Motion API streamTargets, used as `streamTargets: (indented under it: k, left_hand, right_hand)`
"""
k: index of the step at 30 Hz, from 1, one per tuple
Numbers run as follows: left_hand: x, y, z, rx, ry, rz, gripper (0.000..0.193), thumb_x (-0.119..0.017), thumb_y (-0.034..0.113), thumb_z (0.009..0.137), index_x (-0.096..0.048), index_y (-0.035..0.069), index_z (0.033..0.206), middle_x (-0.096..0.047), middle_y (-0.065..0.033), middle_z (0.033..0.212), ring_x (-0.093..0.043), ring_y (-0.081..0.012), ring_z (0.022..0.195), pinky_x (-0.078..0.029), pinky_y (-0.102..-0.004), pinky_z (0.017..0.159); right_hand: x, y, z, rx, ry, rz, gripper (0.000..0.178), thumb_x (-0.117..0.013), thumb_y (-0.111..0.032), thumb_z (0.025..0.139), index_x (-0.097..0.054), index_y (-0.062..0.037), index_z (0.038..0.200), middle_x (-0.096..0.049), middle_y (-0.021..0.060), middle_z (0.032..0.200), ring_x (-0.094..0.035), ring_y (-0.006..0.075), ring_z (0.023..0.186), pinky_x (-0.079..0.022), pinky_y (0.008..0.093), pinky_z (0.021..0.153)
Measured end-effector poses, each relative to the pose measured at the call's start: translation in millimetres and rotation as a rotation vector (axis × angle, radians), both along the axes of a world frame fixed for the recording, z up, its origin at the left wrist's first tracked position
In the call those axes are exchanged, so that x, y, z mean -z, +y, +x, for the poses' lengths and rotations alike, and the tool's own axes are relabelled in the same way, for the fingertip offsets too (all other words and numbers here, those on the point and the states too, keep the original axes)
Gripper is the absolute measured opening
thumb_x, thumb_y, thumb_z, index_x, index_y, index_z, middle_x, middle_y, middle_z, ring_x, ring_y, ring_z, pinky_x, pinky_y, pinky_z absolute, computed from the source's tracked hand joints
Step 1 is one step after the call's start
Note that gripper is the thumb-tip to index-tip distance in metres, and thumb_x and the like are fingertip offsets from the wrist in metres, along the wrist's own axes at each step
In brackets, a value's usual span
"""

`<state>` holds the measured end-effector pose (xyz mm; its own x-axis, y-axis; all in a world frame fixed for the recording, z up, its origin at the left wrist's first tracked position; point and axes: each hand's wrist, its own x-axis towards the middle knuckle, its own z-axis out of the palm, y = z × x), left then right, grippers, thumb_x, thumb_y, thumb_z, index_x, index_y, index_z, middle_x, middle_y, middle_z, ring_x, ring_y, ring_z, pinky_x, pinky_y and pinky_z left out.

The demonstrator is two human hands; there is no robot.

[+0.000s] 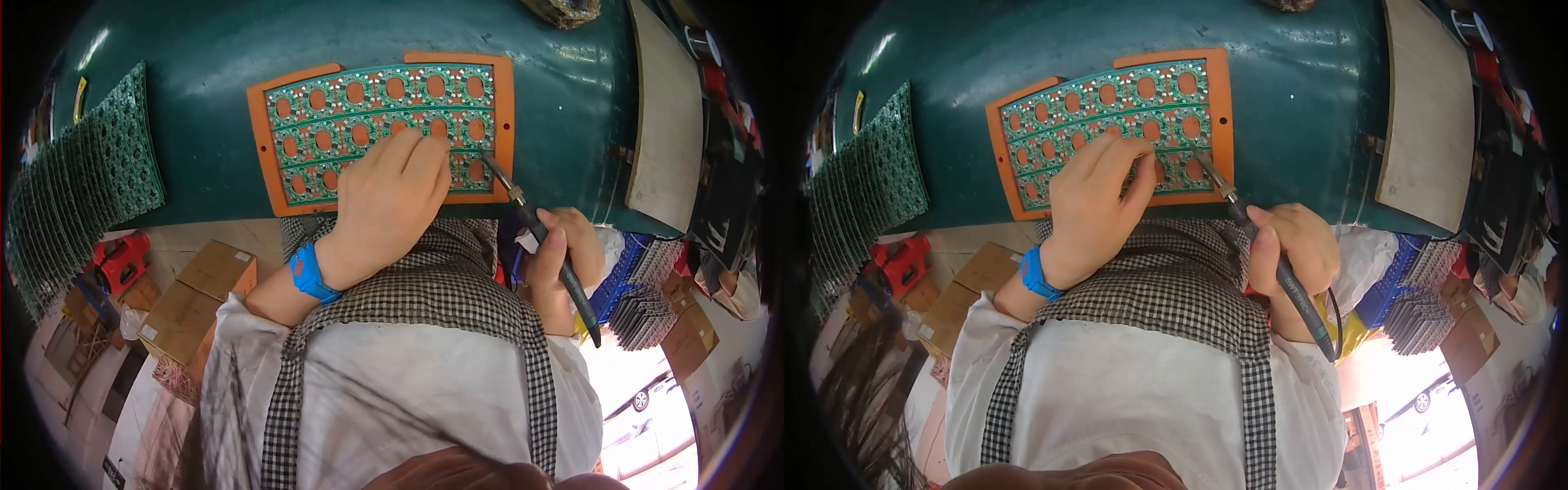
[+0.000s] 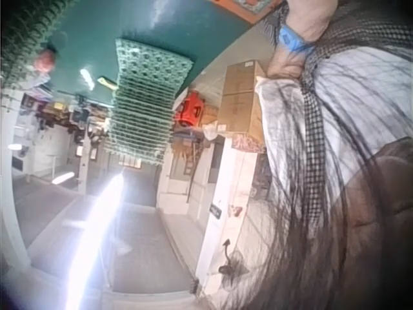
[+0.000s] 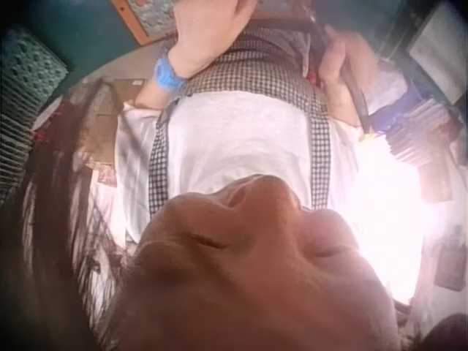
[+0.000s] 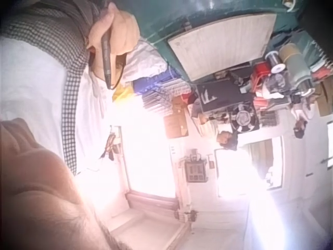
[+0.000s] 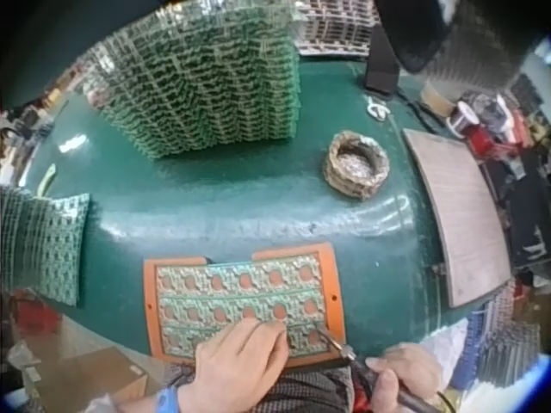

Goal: The person solders electronic components onto printed circuit boards with a soldering iron at an industrial workbench.

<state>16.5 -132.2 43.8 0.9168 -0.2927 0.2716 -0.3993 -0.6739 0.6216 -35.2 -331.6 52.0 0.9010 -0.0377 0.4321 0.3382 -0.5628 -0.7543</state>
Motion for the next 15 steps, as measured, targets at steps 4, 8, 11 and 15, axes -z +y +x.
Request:
streamTargets:
  k: [4,8,11,15]
  left_hand:
    - [0.4,-3.7,2.8,0.016,0.066,0.069,0.014,-0.066,0.0,0.075,-0.061,0.005,0.088,-0.059,-0.0071,0.075,-0.058,-0.0223,0.058,-0.045,-0.0323,0.05]
    - [3.2,-4.6,3.8,0.006,0.075,0.065,0.015,-0.066,0.0,0.076,-0.061,0.004,0.09,-0.058,-0.0072,0.073,-0.057,-0.0228,0.058,-0.045,-0.0317,0.05]
    - [9.0,-3.7,5.7,0.037,0.047,0.073,0.017,-0.064,0.002,0.074,-0.06,0.004,0.091,-0.055,-0.006,0.073,-0.059,-0.0203,0.059,-0.046,-0.0304,0.048]
    - [8.1,-2.0,6.4,0.077,0.013,0.082,0.021,-0.063,0.004,0.071,-0.06,0.004,0.091,-0.053,-0.0051,0.075,-0.06,-0.0182,0.061,-0.048,-0.0291,0.047]
  right_hand:
    - [0.5,-0.3,8.6,-0.019,0.021,0.003,0.007,-0.057,-0.001,0.074,-0.06,0.0048,0.072,-0.062,0.0141,0.064,-0.061,0.0257,0.051,-0.05,0.0325,0.051]
    - [3.0,2.0,13.8,-0.065,0.01,0.013,0.003,-0.058,0.002,0.073,-0.059,0.0045,0.072,-0.064,0.015,0.066,-0.062,0.0255,0.052,-0.051,0.0318,0.051]
    - [4.1,1.7,14.9,-0.09,0.001,-0.007,0.003,-0.058,0.002,0.072,-0.058,0.0047,0.071,-0.064,0.0154,0.066,-0.062,0.0253,0.052,-0.051,0.0315,0.05]
    - [1.3,2.7,15.3,-0.118,0.001,-0.045,0.003,-0.058,0.002,0.071,-0.058,0.005,0.071,-0.064,0.0158,0.066,-0.061,0.0253,0.051,-0.05,0.0313,0.05]
